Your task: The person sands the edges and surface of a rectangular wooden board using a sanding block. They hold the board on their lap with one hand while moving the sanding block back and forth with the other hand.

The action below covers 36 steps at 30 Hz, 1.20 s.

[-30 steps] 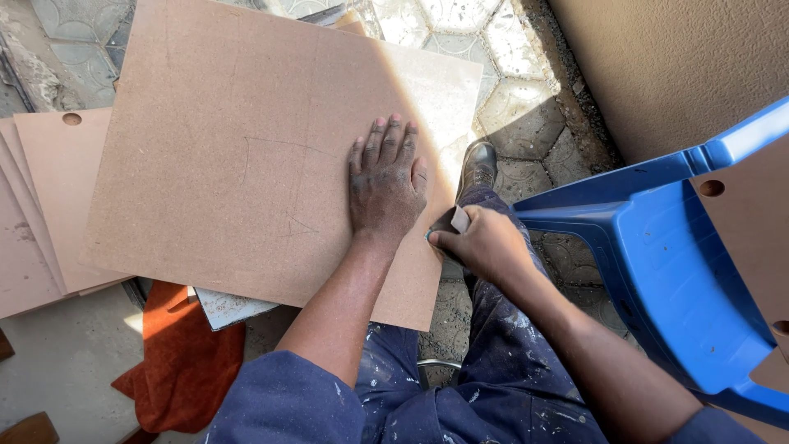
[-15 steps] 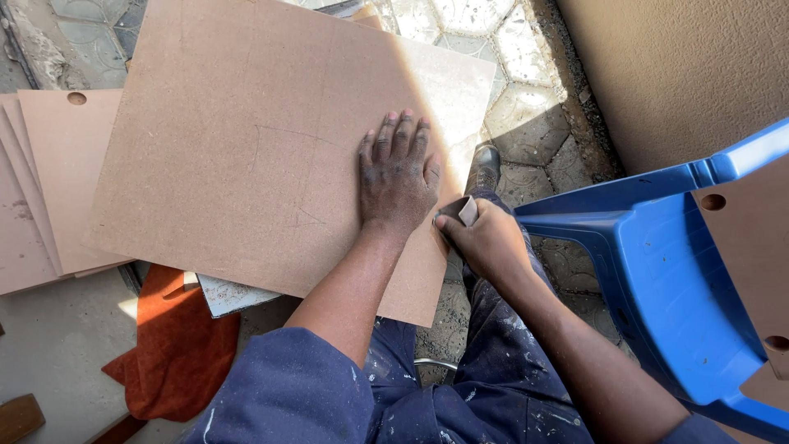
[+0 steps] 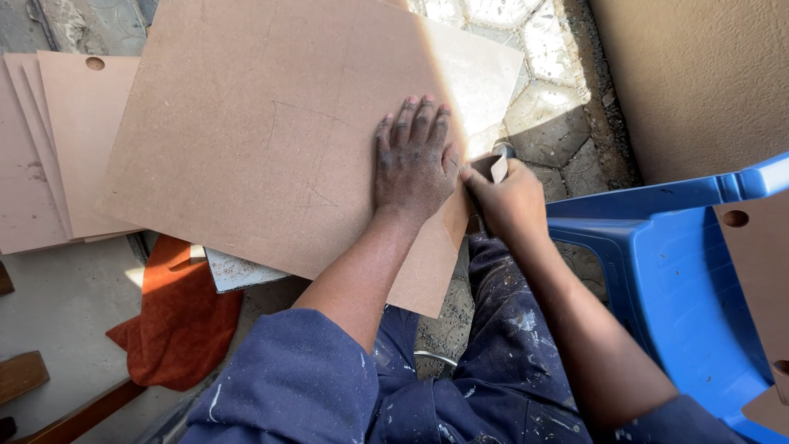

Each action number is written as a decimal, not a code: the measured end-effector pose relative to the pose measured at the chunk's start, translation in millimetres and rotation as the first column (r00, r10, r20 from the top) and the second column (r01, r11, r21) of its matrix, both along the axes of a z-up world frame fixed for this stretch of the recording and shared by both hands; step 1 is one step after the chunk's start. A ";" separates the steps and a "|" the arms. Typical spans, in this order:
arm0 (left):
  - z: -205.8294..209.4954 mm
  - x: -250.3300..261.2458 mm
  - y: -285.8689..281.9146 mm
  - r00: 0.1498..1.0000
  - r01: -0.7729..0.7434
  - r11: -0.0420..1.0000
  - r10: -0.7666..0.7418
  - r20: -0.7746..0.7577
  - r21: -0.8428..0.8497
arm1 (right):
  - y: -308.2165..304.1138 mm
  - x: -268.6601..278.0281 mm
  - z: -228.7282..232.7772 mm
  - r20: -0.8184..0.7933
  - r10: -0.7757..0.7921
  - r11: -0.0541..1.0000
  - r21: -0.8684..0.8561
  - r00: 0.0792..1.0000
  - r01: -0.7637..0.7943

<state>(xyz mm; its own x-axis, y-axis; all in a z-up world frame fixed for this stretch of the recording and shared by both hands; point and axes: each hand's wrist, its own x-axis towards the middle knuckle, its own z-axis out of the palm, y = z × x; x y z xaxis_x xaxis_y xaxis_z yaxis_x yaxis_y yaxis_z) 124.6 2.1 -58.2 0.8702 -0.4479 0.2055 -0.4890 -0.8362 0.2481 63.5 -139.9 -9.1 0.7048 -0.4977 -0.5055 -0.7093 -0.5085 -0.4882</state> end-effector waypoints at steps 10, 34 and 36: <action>4.7 -1.2 1.7 1.000 0.009 1.000 -0.009 -0.017 -0.004 | 1.4 -7.8 7.8 0.015 0.025 1.000 -0.005 1.000 -0.024; 6.8 -0.3 1.8 0.997 0.031 0.999 -0.031 -0.068 0.007 | -35.8 29.7 -11.8 0.140 0.054 0.997 -0.058 0.989 -0.046; 5.9 -0.9 1.2 0.998 0.034 0.999 -0.033 -0.060 0.013 | -23.8 21.0 -5.7 0.099 0.015 0.999 -0.032 0.995 -0.012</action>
<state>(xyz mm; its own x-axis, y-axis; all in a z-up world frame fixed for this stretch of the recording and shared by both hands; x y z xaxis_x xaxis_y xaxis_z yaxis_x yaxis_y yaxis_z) 123.7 3.3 -52.3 0.8650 -0.4798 0.1470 -0.5017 -0.8232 0.2657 84.6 -163.7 -14.8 0.7576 -0.5021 -0.4171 -0.6510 -0.5336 -0.5399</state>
